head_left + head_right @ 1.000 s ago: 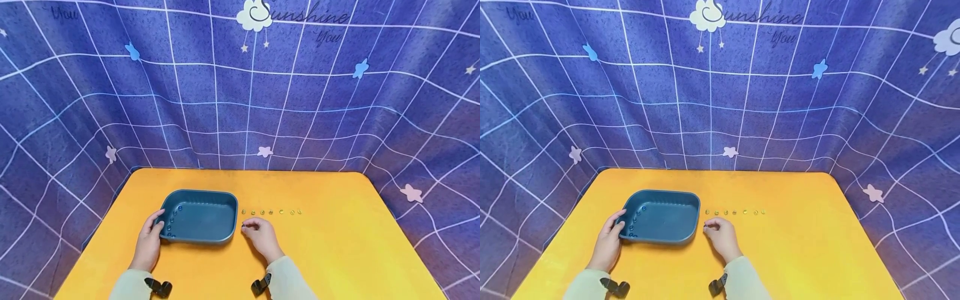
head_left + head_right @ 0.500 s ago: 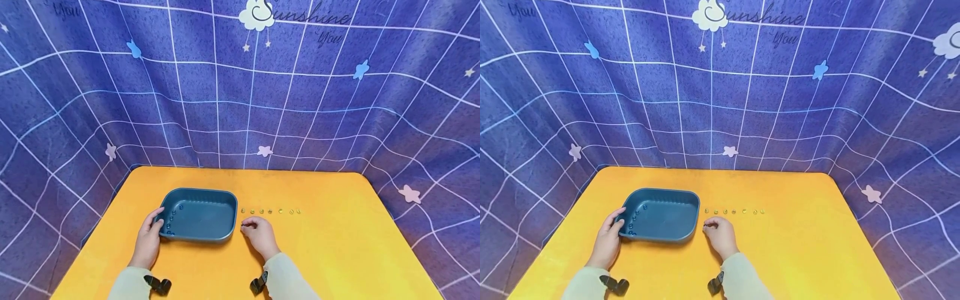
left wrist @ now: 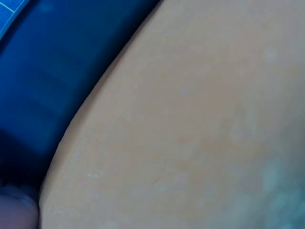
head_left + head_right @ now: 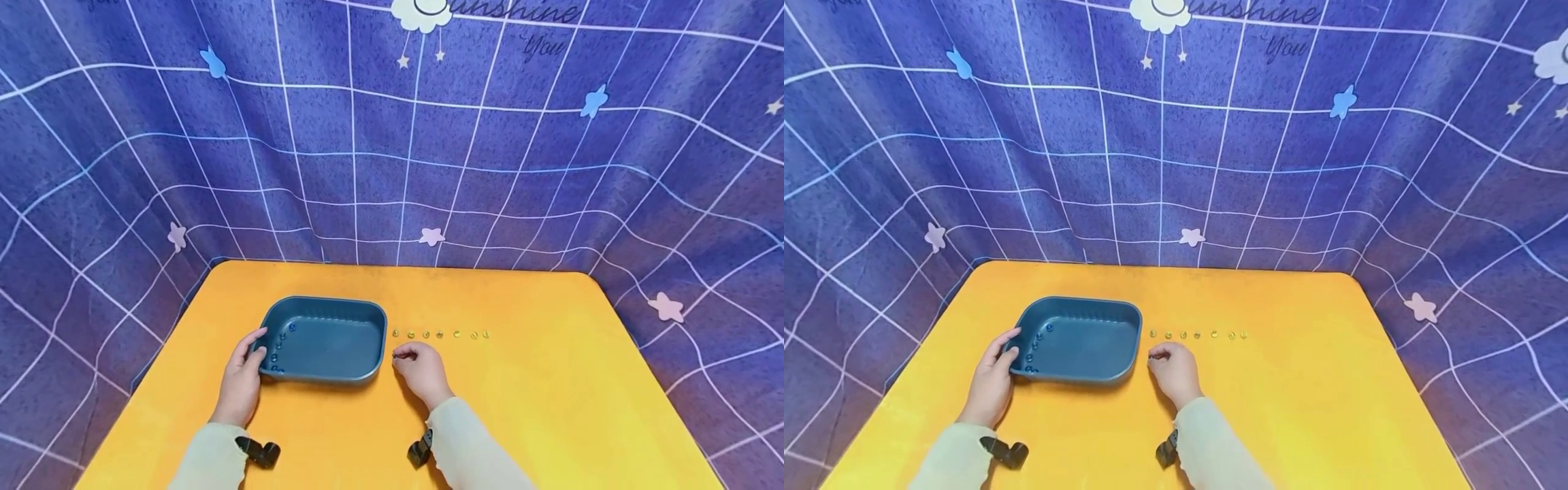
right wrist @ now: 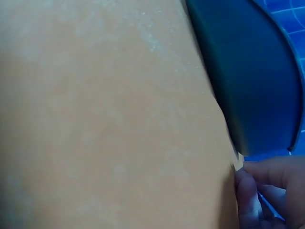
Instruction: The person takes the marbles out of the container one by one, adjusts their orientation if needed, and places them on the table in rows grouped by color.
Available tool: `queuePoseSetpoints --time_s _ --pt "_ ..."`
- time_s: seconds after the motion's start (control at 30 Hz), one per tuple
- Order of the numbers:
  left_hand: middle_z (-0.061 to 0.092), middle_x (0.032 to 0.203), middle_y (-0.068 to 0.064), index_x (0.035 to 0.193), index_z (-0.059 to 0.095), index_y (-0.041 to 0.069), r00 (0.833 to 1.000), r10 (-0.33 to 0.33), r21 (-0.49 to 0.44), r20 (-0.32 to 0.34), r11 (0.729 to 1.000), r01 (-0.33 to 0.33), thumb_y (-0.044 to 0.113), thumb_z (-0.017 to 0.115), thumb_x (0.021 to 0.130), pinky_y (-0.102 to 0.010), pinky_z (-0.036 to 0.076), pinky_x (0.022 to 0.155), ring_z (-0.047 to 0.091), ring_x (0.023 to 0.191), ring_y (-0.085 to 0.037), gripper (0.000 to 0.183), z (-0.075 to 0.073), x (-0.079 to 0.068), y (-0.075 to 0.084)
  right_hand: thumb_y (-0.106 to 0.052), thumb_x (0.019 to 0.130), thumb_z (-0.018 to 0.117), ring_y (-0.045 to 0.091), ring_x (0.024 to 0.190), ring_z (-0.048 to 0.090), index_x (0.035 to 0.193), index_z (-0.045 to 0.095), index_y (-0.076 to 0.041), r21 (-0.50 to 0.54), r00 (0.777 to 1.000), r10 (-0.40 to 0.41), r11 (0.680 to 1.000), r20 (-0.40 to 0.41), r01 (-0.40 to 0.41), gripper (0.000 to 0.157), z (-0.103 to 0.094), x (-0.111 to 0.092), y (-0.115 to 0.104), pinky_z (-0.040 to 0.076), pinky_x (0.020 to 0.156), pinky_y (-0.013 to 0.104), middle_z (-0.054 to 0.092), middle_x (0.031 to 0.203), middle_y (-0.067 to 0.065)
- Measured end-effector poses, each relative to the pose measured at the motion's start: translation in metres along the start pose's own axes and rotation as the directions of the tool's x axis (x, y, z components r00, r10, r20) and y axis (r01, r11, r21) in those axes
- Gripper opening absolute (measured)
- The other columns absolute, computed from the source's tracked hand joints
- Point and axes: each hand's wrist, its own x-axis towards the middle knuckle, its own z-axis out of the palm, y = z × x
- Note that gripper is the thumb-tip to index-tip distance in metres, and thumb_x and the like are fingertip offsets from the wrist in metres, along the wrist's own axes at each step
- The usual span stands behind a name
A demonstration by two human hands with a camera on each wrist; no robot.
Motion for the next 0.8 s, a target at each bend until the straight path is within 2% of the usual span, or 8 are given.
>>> queuePoseSetpoints --time_s 0.23,0.37,0.5,0.63,0.73,0.8 --pt "0.014 0.172 -0.002 0.160 0.038 0.028 1.000 0.003 0.017 -0.008 1.000 -0.003 0.039 0.039 0.112 -0.055 0.007 0.124 0.005 0.157 -0.026 0.049 0.001 -0.002 0.005 -0.005 0.091 0.076 0.017 0.080 0.062 0.095 0.078 -0.008 -0.029 1.000 0.015 0.999 -0.007 -0.015 0.006 0.001 0.002 -0.005 0.056 0.081 0.039 0.069 0.087 -0.002" --pt "0.015 0.172 -0.002 0.160 0.038 0.027 1.000 -0.008 0.006 -0.004 1.000 0.008 0.037 0.039 0.112 -0.054 0.007 0.125 0.005 0.157 -0.025 0.049 0.003 -0.002 0.005 -0.005 0.090 0.077 0.017 0.081 0.062 0.097 0.077 -0.007 -0.008 0.999 0.037 0.999 -0.019 -0.037 0.007 0.000 0.002 -0.003 0.056 0.081 0.038 0.068 0.088 -0.001" --pt "0.014 0.172 -0.002 0.160 0.038 0.027 1.000 -0.010 0.015 -0.005 1.000 0.010 0.037 0.038 0.113 -0.055 0.007 0.124 0.004 0.157 -0.026 0.049 0.003 -0.002 0.005 -0.003 0.089 0.076 0.019 0.079 0.063 0.102 0.074 -0.001 0.094 0.997 0.073 0.993 -0.021 -0.070 0.014 -0.001 0.003 -0.003 0.055 0.075 0.033 0.067 0.091 0.004" --pt "0.014 0.172 -0.002 0.160 0.038 0.028 1.000 -0.006 0.021 -0.006 1.000 0.007 0.037 0.038 0.113 -0.056 0.007 0.124 0.004 0.157 -0.025 0.048 0.003 -0.003 0.005 -0.001 0.090 0.072 0.026 0.076 0.066 0.110 0.068 0.004 0.267 0.993 0.120 0.957 -0.016 -0.111 0.021 -0.003 0.001 -0.013 0.054 0.066 0.031 0.062 0.095 0.009" --pt "0.015 0.172 -0.001 0.160 0.039 0.028 1.000 -0.006 0.014 -0.006 1.000 0.006 0.037 0.038 0.112 -0.054 0.007 0.124 0.004 0.157 -0.025 0.048 0.003 -0.004 0.005 -0.001 0.091 0.070 0.027 0.076 0.066 0.111 0.065 0.006 0.356 0.995 0.084 0.932 -0.048 -0.061 0.022 -0.005 -0.002 -0.029 0.054 0.066 0.030 0.060 0.095 0.011" --pt "0.015 0.172 -0.002 0.160 0.039 0.027 1.000 0.000 0.008 -0.006 1.000 0.000 0.038 0.039 0.112 -0.055 0.007 0.124 0.004 0.157 -0.026 0.048 0.003 -0.004 0.004 -0.001 0.092 0.071 0.024 0.077 0.064 0.110 0.066 0.006 0.363 0.997 0.008 0.931 -0.075 0.020 0.021 -0.004 -0.004 -0.042 0.054 0.067 0.029 0.061 0.094 0.011"
